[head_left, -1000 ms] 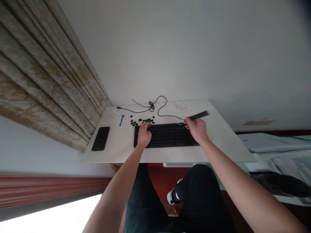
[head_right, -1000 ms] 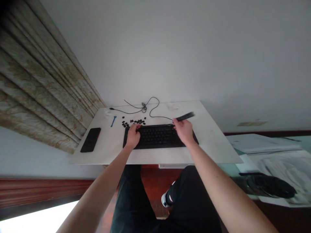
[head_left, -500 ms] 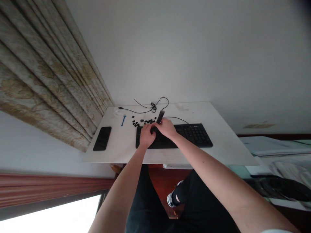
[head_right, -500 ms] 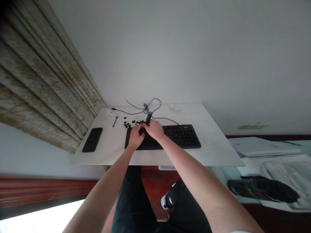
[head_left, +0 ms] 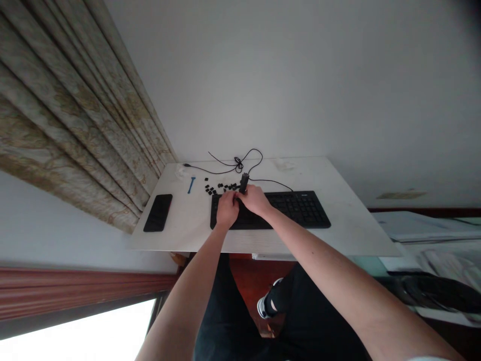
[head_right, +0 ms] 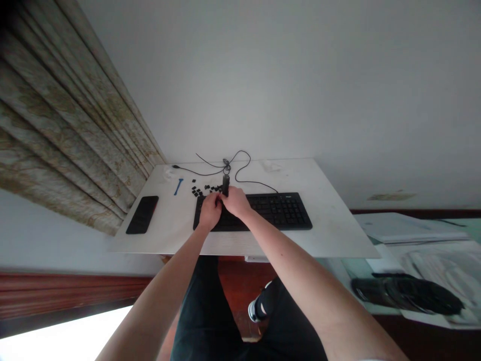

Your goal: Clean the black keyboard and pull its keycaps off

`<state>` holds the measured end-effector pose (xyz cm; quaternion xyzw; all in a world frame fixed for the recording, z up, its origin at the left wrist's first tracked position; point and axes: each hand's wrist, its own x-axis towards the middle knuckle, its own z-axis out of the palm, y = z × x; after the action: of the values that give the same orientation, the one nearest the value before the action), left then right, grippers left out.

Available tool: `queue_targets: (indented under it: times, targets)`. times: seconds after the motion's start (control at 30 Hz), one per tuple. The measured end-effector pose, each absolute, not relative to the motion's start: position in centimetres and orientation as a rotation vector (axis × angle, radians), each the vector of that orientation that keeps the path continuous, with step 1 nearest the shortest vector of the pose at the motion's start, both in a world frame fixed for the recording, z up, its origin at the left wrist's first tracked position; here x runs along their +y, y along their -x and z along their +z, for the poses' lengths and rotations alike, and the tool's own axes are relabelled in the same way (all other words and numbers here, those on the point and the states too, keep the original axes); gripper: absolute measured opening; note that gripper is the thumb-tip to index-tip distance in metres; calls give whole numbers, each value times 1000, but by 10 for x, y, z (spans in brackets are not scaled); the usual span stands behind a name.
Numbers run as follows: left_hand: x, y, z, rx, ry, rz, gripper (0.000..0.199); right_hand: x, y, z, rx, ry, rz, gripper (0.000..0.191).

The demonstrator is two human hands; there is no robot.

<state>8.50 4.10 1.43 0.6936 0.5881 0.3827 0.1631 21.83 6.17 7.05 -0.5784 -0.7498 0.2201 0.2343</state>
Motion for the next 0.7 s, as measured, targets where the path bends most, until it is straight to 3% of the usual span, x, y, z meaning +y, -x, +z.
queue_targets:
  times: [0.7]
  targets:
    - [37, -86, 20, 1669, -2153, 832, 27, 29, -233, 49, -2020, 1322, 720, 17]
